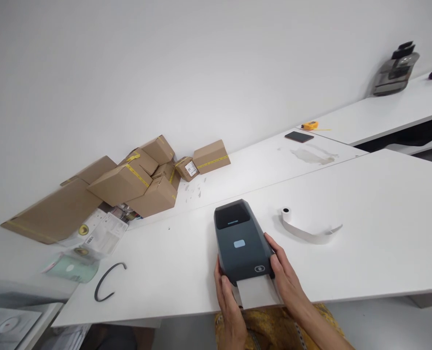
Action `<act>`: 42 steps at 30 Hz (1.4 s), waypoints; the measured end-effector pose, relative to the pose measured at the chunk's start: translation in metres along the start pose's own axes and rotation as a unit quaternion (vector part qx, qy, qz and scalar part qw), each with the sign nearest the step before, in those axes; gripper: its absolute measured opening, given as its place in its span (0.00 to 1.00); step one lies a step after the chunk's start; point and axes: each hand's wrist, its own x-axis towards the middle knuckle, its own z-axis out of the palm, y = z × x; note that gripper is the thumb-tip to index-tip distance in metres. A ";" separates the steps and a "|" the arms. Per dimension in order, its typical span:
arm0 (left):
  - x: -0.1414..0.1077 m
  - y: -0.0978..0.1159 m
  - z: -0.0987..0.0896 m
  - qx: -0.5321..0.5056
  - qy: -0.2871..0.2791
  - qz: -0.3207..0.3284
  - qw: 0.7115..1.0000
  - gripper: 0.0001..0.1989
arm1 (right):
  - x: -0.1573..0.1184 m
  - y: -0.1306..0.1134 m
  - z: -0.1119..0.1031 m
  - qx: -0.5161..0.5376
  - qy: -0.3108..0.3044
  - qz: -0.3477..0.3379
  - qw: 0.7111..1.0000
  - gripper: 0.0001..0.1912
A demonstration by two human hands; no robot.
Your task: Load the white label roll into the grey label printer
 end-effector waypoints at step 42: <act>0.127 0.032 0.018 0.273 -0.095 0.058 0.956 0.22 | 0.227 -0.128 0.037 0.000 -0.074 -0.092 0.993 0.34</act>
